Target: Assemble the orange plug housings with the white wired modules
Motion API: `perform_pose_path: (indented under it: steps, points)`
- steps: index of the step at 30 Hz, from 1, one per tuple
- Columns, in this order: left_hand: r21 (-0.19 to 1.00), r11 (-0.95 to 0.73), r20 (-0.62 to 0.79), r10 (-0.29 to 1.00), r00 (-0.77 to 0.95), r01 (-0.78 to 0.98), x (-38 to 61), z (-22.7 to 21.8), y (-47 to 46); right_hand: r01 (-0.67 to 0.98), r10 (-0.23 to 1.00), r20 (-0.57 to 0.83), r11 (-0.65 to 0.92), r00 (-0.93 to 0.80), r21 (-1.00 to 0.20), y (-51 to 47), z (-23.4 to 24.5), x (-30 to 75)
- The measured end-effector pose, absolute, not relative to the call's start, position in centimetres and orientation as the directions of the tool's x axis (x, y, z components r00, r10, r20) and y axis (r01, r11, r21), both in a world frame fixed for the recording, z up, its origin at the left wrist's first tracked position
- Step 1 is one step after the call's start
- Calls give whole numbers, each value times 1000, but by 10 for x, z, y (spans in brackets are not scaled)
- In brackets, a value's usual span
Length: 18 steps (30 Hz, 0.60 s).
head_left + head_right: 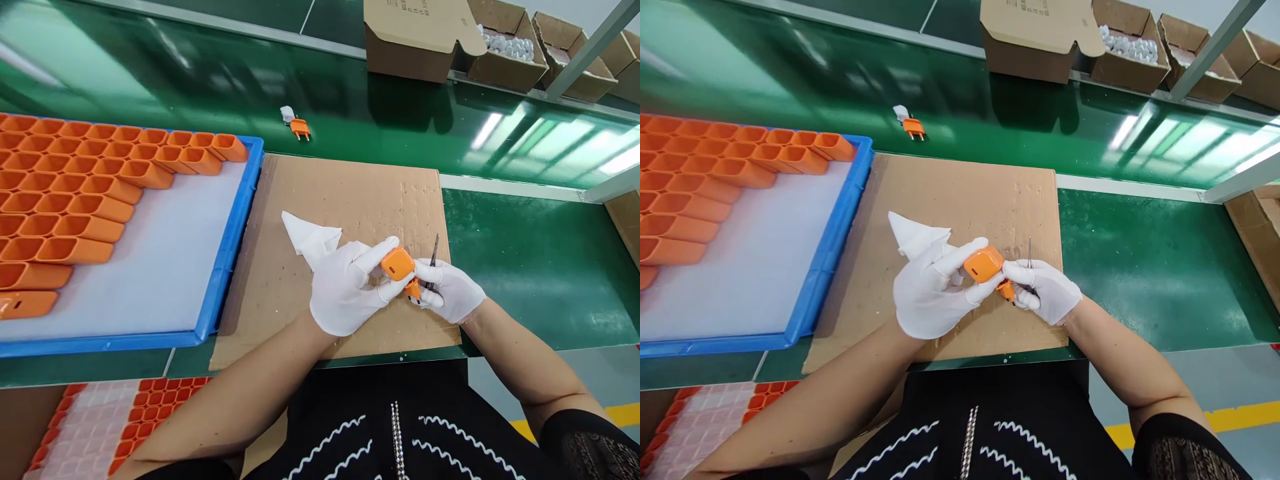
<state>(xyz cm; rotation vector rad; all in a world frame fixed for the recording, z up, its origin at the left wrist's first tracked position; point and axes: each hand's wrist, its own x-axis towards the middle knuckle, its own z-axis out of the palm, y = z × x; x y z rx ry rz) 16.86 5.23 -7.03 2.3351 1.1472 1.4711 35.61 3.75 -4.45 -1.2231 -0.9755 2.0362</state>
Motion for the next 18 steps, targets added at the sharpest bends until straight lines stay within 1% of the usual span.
perform_pose_path:
  steps: [2,3,4,5,6,7,8,10,11,12,13,15,16,17,18]
  points:
    - [518,-679,692,690,211,521,170,-67,52,-22,809,-470,-510,-354,-860,37,-43,355]
    - [537,-665,677,707,206,519,172,-66,52,58,872,-408,-409,-269,-911,36,-43,354]
    - [559,-650,654,727,209,515,172,-66,52,168,941,-295,-268,-164,-949,34,-43,352]
    - [579,-636,628,747,219,509,173,-66,53,289,987,-145,-122,-61,-949,32,-44,350]
    - [599,-627,602,763,236,499,173,-67,53,408,1000,14,8,11,-913,30,-45,347]
    - [623,-619,578,776,252,478,173,-68,54,510,988,151,109,42,-853,27,-45,345]
    - [656,-607,550,791,266,448,173,-70,54,581,969,244,182,30,-793,24,-46,344]
    - [757,-545,470,837,280,360,172,-75,54,614,943,327,294,-61,-733,19,-46,344]
    - [823,-488,412,865,286,291,172,-76,54,597,924,369,351,-97,-721,18,-46,347]
    - [890,-410,343,890,299,201,173,-77,53,564,905,415,392,-94,-727,18,-45,350]
    - [942,-322,277,907,316,99,174,-78,52,525,886,462,411,-37,-746,18,-44,355]
    - [983,-169,185,924,334,-77,176,-78,51,501,813,562,426,152,-753,21,-42,364]
    - [984,-129,163,932,323,-125,177,-77,50,508,756,612,442,233,-739,24,-41,367]
    - [983,-120,157,943,294,-138,178,-76,50,507,705,653,470,277,-723,26,-41,370]
    - [983,-132,161,952,262,-124,178,-74,50,499,684,675,498,276,-709,29,-41,371]
